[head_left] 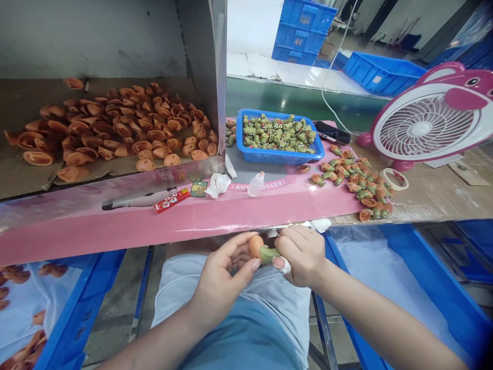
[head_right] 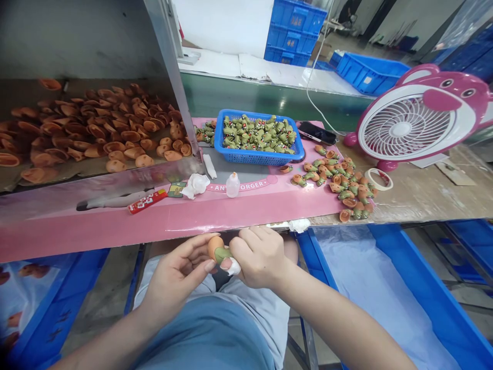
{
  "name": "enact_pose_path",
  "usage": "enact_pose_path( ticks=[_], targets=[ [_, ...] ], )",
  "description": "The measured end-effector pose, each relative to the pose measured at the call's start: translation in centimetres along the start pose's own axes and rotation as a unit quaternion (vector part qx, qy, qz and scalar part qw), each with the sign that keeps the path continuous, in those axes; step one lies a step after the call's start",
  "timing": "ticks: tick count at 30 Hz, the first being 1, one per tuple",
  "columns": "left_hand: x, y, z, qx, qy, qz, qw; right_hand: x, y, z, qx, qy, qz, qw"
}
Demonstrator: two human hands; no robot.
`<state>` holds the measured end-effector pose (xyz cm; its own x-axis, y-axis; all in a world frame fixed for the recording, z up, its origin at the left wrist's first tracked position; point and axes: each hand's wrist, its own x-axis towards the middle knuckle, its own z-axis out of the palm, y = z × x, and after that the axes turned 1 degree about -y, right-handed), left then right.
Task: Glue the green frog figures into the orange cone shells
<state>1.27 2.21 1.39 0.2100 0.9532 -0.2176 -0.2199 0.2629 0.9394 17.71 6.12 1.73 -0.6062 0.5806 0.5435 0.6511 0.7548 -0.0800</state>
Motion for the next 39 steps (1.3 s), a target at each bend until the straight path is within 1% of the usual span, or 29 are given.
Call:
enact_pose_path(
  ticks=[6,10,17,23,31,33,36,39],
  targets=[
    [-0.6,-0.6,0.6,0.002,0.042,0.015,0.999,0.3,0.1,-0.2,0.006,0.016,-0.024,1.000],
    [-0.8,-0.8,0.6,-0.004,0.031,0.011,0.999,0.0,-0.1,-0.1,0.023,0.013,-0.021,0.999],
    [-1.0,-0.6,0.4,0.036,0.008,0.022,0.999,-0.5,-0.2,-0.1,0.035,0.004,-0.010,0.999],
    [-0.9,-0.3,0.6,0.044,0.016,0.016,0.999,-0.5,-0.1,0.0,0.032,-0.004,-0.001,0.999],
    [-0.4,-0.3,0.7,0.013,0.029,-0.011,0.999,-0.8,-0.1,0.3,0.032,-0.030,0.025,0.999],
    [-0.1,-0.3,0.7,0.002,0.028,-0.022,0.999,-0.8,0.0,0.6,0.064,-0.044,0.053,0.996],
    [0.6,-0.8,0.7,-0.019,0.031,-0.028,0.999,-0.9,-0.1,0.9,0.164,-0.068,0.144,0.974],
    [1.4,-1.8,0.6,-0.008,0.053,0.003,0.999,-0.9,-0.6,1.3,0.211,-0.066,0.220,0.950]
  ],
)
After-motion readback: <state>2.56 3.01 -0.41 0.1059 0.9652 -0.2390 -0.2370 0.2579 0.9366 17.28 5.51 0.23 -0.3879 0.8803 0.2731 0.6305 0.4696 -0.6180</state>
